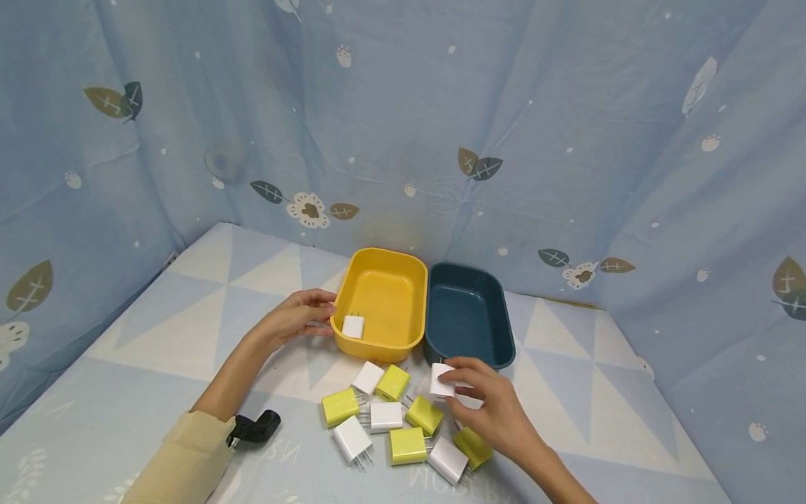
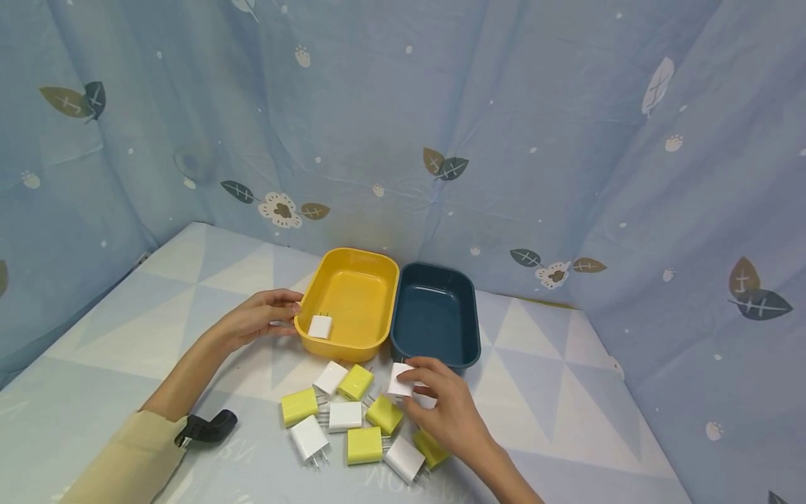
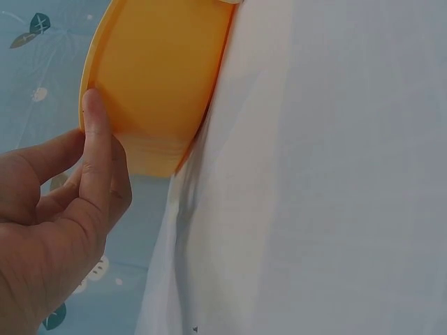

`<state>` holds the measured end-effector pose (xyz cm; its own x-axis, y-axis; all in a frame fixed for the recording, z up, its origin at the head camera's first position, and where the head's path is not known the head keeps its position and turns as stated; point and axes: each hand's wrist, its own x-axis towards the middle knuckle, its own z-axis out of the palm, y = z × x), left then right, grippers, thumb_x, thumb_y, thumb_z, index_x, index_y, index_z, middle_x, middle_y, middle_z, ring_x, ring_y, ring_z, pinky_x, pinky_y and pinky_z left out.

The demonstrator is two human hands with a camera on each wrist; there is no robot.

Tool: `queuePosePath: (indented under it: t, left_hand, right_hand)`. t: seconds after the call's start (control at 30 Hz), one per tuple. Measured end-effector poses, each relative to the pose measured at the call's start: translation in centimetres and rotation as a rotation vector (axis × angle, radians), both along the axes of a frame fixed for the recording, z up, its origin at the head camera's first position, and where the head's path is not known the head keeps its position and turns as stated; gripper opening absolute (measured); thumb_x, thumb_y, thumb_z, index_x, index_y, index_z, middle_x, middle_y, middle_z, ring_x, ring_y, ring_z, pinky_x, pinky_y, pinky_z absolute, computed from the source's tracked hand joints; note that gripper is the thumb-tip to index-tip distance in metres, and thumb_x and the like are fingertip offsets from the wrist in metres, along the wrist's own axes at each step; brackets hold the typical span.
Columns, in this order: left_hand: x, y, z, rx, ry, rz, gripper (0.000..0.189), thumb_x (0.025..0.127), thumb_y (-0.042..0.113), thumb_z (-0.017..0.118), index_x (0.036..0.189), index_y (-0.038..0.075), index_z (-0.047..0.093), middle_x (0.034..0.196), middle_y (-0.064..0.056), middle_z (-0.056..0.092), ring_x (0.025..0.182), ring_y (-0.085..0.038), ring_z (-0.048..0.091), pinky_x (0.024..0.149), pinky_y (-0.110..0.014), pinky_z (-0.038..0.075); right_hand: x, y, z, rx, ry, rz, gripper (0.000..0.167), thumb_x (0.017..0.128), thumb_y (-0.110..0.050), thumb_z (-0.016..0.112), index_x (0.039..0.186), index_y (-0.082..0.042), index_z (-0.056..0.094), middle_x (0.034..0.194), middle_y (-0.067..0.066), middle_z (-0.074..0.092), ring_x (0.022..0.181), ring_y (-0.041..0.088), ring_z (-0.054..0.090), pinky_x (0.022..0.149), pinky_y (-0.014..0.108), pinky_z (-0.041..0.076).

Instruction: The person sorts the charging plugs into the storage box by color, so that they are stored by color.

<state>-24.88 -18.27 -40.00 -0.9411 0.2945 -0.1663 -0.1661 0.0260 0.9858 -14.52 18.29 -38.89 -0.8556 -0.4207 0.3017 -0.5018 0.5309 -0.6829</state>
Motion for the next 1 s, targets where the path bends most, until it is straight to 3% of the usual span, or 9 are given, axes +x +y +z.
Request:
queuePosePath:
  t: [0.3, 0.6, 0.83, 1.0]
  left_hand:
    - [0.0, 0.0, 0.0, 0.0, -0.004, 0.004, 0.044, 0.101, 0.004, 0.053, 0.14, -0.012, 0.039, 0.109, -0.016, 0.056, 0.088, -0.016, 0.06, 0.081, -0.031, 0.06]
    - [0.1, 0.1, 0.1, 0.0, -0.006, 0.002, 0.045, 0.101, 0.005, 0.053, 0.14, -0.012, 0.038, 0.11, -0.016, 0.056, 0.088, -0.016, 0.06, 0.08, -0.03, 0.06]
    - [0.1, 0.1, 0.1, 0.009, 0.001, -0.015, 0.045, 0.101, 0.004, 0.053, 0.14, -0.013, 0.039, 0.116, -0.02, 0.056, 0.09, -0.017, 0.061, 0.083, -0.033, 0.06]
    - [0.0, 0.1, 0.1, 0.006, 0.006, -0.014, 0.045, 0.101, 0.004, 0.053, 0.14, -0.013, 0.039, 0.116, -0.02, 0.056, 0.09, -0.017, 0.061, 0.082, -0.033, 0.06]
  right_hand:
    - [-1.0, -2.1, 1.1, -0.083, 0.059, 0.028, 0.036, 0.08, 0.007, 0.076, 0.107, -0.016, 0.069, 0.125, -0.001, 0.058, 0.113, 0.022, 0.059, 0.084, 0.03, 0.058]
    - [-3.0, -3.9, 1.0, -0.149, 0.091, 0.088, 0.031, 0.084, 0.005, 0.075, 0.111, -0.009, 0.069, 0.127, 0.005, 0.058, 0.117, 0.026, 0.058, 0.089, 0.035, 0.057]
    - [-4.5, -5.6, 1.5, -0.146, 0.03, 0.062, 0.029, 0.085, 0.004, 0.075, 0.11, -0.009, 0.069, 0.127, 0.003, 0.057, 0.119, 0.023, 0.056, 0.09, 0.03, 0.056]
    - [-5.8, -6.8, 1.6, -0.118, 0.034, 0.035, 0.028, 0.084, 0.003, 0.074, 0.108, -0.009, 0.069, 0.125, 0.004, 0.057, 0.115, 0.023, 0.057, 0.088, 0.03, 0.057]
